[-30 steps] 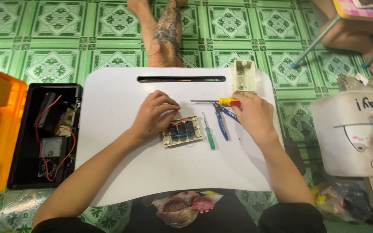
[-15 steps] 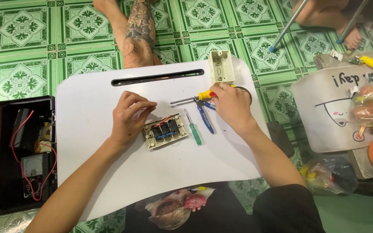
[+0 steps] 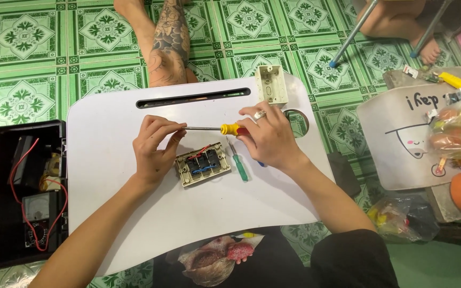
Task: The person repairs an electrical switch by stripping red and blue wires, inserting them into terminals, and securing them with a screwdriver. They also attach a black plastic component to the switch housing.
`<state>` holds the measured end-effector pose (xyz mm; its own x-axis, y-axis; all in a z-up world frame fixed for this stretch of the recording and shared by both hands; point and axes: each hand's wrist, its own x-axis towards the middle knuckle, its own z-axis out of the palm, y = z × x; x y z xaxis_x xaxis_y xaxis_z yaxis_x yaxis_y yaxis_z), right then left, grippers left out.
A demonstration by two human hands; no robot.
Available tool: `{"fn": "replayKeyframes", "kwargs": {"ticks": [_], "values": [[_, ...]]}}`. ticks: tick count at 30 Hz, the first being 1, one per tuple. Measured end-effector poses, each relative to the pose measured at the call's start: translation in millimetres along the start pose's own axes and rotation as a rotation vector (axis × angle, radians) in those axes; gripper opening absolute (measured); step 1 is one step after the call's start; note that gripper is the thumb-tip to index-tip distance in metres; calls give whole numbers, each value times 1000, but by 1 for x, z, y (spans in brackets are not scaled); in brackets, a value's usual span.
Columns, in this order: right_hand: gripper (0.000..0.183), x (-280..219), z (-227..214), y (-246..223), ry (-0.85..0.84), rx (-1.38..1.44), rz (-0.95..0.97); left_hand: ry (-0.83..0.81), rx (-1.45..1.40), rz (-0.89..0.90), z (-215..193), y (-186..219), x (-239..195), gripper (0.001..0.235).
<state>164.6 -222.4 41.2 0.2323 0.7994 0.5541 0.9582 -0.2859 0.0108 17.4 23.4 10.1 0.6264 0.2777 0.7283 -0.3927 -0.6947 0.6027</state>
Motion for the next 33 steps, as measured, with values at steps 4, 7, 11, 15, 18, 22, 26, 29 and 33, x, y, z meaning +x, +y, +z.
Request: {"fn": "replayKeyframes", "kwargs": {"ticks": [4, 7, 11, 15, 18, 22, 26, 29, 33], "values": [[21, -2, 5, 1, -9, 73, -38, 28, -2, 1, 0, 4, -2, 16], [19, -2, 2, 0, -37, 71, -20, 21, -37, 28, 2, 5, 1, 21], [17, -2, 2, 0, -47, 74, -8, 25, -61, 32, 4, 2, -2, 22], [19, 0, 2, 1, -55, 88, 33, 34, -68, 32, 2, 4, -2, 22], [20, 0, 0, 3, -36, 87, 39, 29, -77, 22, 1, 5, -1, 24], [19, 2, -5, 4, -32, 93, 48, 28, -82, 25, 2, 4, -1, 23], [20, 2, -4, 6, -13, 89, 52, 17, -86, 25, 3, 4, -1, 23], [21, 4, -3, 5, 3, 116, 52, 16, -82, 21, 2, 6, 1, 23], [24, 6, -1, 6, 74, 215, 49, 18, -87, 2, -2, 4, 2, 24]]}}
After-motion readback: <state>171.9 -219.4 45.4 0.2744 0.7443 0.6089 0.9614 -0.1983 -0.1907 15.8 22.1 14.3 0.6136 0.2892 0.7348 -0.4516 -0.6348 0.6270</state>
